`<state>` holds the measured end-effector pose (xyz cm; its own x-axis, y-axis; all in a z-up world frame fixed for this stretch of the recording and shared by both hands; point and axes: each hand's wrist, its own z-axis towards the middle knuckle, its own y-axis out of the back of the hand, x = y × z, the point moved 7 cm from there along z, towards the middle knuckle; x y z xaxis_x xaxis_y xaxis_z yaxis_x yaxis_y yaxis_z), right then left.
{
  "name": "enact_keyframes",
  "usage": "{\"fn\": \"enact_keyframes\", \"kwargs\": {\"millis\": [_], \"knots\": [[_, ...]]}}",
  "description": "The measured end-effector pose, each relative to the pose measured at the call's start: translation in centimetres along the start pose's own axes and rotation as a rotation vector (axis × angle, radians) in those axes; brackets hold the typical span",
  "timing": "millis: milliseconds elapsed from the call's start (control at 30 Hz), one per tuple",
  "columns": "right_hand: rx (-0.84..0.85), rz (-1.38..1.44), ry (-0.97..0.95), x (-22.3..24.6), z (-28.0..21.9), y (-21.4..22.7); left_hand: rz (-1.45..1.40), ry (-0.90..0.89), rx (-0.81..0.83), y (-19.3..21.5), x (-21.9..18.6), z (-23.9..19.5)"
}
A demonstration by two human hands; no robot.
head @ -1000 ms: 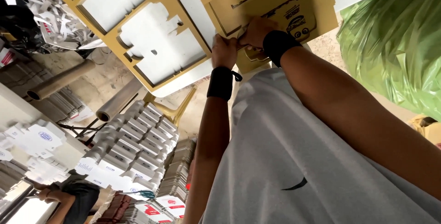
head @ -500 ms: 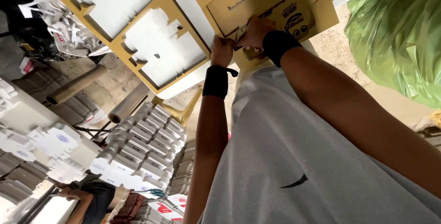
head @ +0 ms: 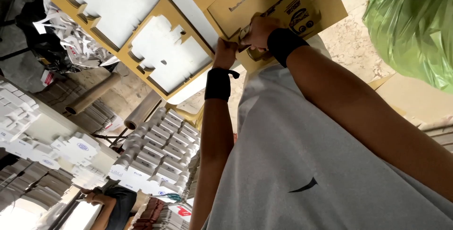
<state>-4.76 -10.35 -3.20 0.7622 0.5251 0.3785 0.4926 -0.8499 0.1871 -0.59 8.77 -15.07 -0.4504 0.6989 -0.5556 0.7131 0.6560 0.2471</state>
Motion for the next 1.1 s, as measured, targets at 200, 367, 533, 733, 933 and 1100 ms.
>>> {"fn": "enact_keyframes", "kwargs": {"millis": [200,367,533,733,933,1100], "knots": [[-0.005,0.053,-0.01,-0.2,0.1,-0.1,0.038,0.091,0.025,0.2,-0.7,-1.1],[-0.007,0.09,0.006,-0.2,0.3,-0.2,0.044,0.088,0.035,0.2,-0.8,-1.2],[-0.03,0.059,0.019,0.0,-0.1,0.1,0.004,0.128,0.053,0.1,-2.3,-2.1],[-0.039,0.085,0.039,0.2,-0.5,0.3,0.006,0.131,0.036,0.0,-2.8,-2.1],[-0.041,0.051,0.02,0.4,-0.7,0.3,0.029,0.157,0.002,0.2,-3.0,-2.4],[-0.049,0.022,0.024,0.1,0.2,0.1,0.08,0.144,-0.017,0.3,-2.8,-2.2]]}}
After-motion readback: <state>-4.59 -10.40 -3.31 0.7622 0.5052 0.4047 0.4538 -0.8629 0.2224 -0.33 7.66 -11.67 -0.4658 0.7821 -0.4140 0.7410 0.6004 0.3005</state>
